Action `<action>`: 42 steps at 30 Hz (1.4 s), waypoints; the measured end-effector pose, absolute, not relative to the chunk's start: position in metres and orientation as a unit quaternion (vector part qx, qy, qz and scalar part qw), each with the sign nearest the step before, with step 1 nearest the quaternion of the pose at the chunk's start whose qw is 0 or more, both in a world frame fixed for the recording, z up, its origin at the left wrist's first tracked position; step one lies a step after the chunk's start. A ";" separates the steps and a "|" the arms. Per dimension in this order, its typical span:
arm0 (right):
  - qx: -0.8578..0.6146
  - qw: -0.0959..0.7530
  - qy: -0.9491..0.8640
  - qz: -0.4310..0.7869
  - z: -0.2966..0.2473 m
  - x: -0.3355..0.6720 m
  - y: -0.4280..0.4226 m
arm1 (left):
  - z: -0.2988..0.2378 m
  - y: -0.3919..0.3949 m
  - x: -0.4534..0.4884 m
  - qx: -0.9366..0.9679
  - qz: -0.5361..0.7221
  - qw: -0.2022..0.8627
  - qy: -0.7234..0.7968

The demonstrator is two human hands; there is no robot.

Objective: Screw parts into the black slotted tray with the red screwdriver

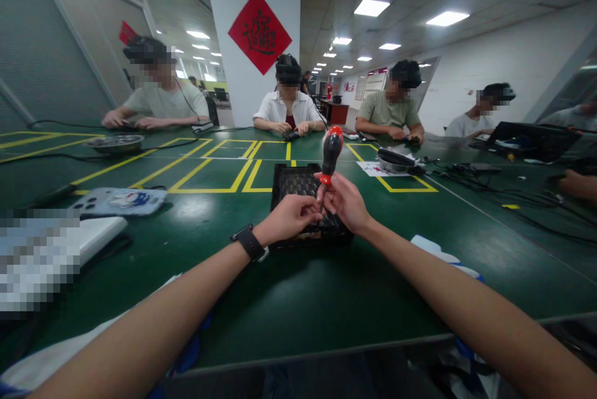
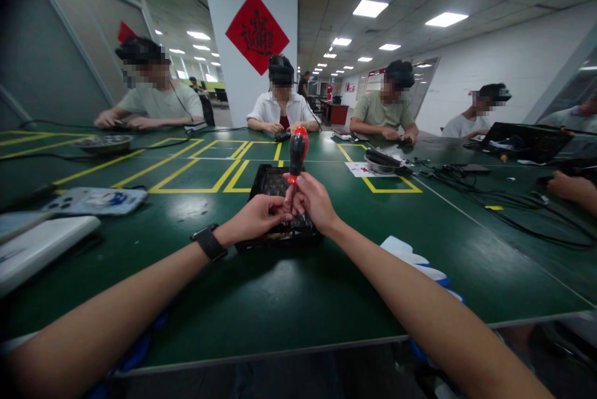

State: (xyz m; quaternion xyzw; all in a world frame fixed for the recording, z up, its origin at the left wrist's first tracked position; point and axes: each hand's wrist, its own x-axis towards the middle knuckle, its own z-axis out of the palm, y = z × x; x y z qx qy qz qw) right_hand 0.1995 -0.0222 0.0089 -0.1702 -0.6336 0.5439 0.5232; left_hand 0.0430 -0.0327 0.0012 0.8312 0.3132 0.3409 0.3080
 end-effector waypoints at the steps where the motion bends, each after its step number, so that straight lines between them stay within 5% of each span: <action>1: -0.171 0.521 -0.631 0.549 0.009 0.200 -0.022 | 0.002 -0.034 0.043 0.833 0.341 0.307 0.308; 24: -0.222 0.573 -0.613 0.496 0.038 0.184 -0.011 | 0.036 -0.034 0.048 0.818 0.415 0.229 0.326; 29: -0.354 0.472 -0.720 0.366 0.056 0.185 0.015 | 0.045 -0.008 0.035 0.785 0.423 0.124 0.436; 34: -0.648 0.195 -0.735 0.050 0.034 0.219 0.025 | 0.014 0.010 -0.013 0.707 0.297 0.025 0.642; 42: -0.707 0.130 -0.695 0.006 0.008 0.208 0.030 | -0.019 0.009 -0.042 0.669 0.117 -0.029 0.733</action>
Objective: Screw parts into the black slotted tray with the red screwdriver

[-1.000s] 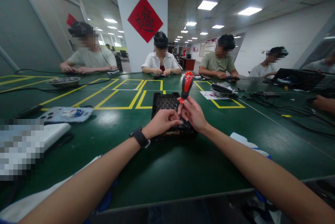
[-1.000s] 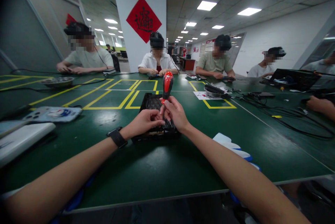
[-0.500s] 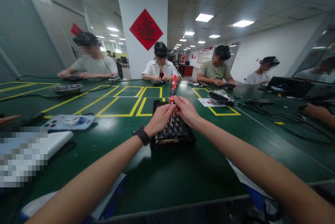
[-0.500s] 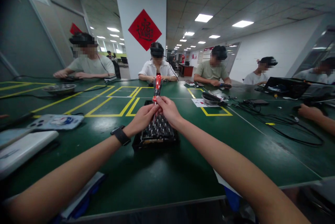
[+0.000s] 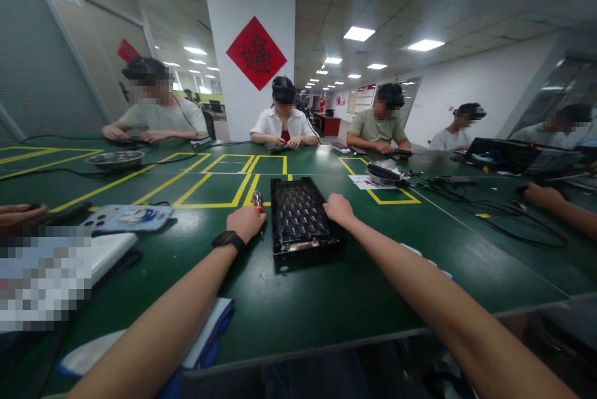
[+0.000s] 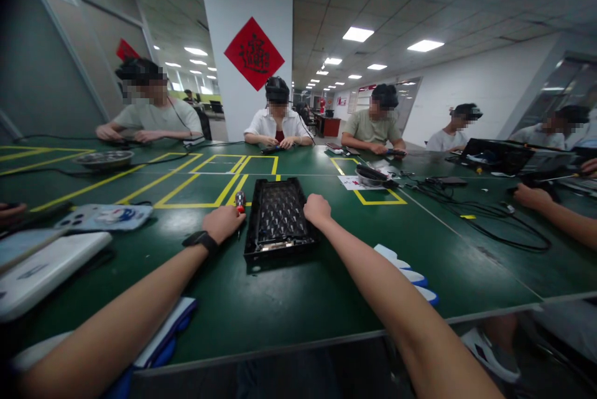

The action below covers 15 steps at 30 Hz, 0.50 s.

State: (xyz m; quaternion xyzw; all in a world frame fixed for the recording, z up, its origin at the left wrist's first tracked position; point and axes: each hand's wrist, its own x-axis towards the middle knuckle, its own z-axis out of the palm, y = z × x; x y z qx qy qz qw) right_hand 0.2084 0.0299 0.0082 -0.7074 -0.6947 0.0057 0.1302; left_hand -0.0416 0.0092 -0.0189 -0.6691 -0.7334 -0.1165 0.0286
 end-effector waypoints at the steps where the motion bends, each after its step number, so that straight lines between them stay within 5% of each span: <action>1: -0.709 0.126 -0.694 -0.001 0.013 0.211 0.032 | -0.018 0.009 -0.041 -0.676 -0.115 0.030 -0.728; 15: -0.768 -0.030 -0.635 -0.075 0.080 0.478 0.000 | -0.021 0.017 -0.057 -0.704 -0.117 -0.046 -0.699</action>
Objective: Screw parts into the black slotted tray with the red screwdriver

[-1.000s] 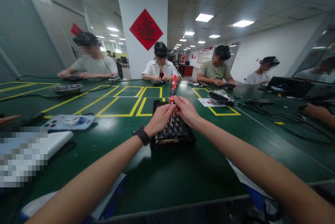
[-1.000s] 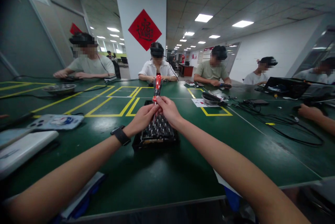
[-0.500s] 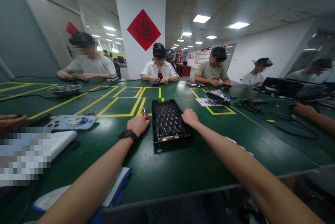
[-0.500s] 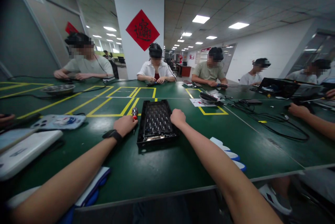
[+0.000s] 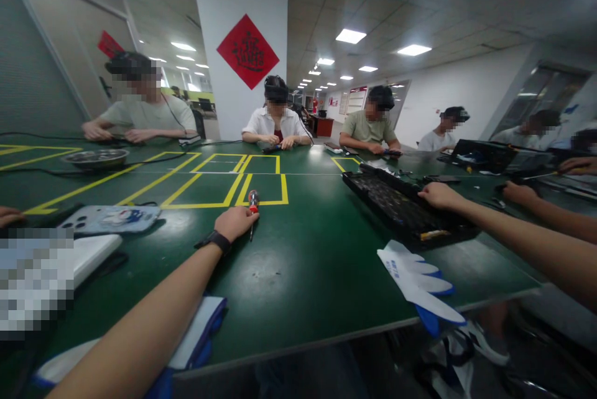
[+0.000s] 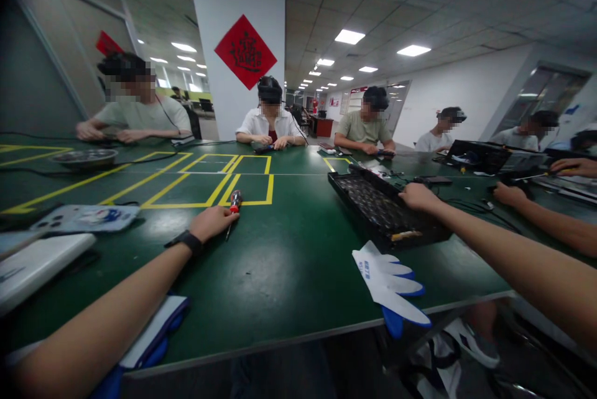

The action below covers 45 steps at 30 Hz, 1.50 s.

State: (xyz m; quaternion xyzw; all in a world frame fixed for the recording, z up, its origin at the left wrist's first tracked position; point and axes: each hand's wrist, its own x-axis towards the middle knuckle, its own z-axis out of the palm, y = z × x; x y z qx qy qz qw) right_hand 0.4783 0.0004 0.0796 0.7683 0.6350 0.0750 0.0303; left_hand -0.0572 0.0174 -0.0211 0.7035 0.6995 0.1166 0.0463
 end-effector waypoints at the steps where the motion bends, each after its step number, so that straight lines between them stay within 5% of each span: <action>1: 0.778 0.040 0.622 0.079 0.075 0.499 -0.006 | -0.022 0.018 -0.057 0.704 0.116 0.043 0.700; 12: 0.810 0.058 0.580 0.059 0.010 0.584 -0.020 | -0.026 0.022 -0.059 0.711 0.112 0.036 0.694; 19: 0.815 0.057 0.575 0.051 0.034 0.557 -0.022 | -0.027 0.023 -0.059 0.705 0.105 0.039 0.700; 27: 0.700 0.105 0.695 -0.127 0.039 0.512 -0.079 | -0.029 0.023 -0.060 0.711 0.109 0.034 0.694; 45: 0.728 0.096 0.678 -0.003 0.032 0.489 -0.082 | -0.028 0.020 -0.059 0.707 0.113 0.032 0.698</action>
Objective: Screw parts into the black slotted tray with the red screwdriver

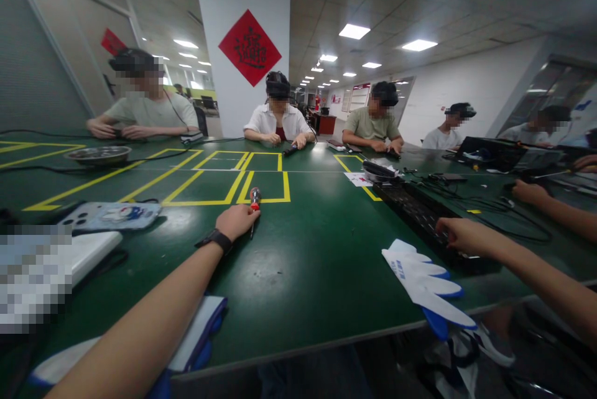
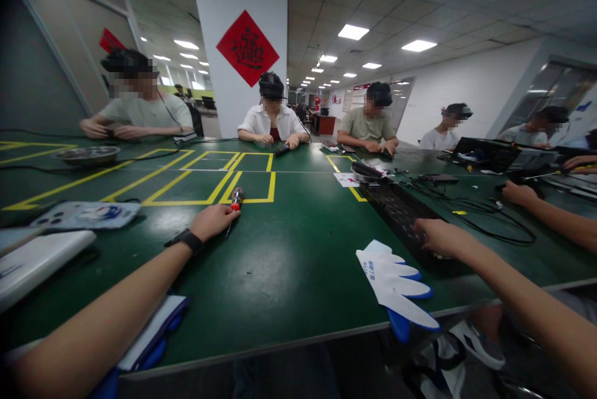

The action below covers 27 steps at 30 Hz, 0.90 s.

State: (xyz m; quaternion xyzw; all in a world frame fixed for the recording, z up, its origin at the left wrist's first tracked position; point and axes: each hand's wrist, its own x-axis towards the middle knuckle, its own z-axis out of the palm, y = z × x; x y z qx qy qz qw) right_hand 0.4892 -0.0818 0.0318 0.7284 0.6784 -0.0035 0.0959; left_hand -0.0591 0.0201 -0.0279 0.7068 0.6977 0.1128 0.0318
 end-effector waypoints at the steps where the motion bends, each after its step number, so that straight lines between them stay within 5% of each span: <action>1: 0.737 0.095 0.669 0.006 0.032 0.488 -0.082 | -0.028 0.020 -0.059 0.707 0.113 0.032 0.697; 17: 0.755 0.099 0.648 -0.018 0.033 0.494 -0.074 | -0.025 0.018 -0.057 0.703 0.113 0.040 0.701; 23: 0.740 -0.002 0.672 0.009 0.042 0.490 -0.066 | -0.026 0.018 -0.057 0.702 0.115 0.036 0.702; 27: 0.731 0.013 0.682 -0.012 0.031 0.521 -0.064 | -0.025 0.017 -0.058 0.703 0.118 0.035 0.700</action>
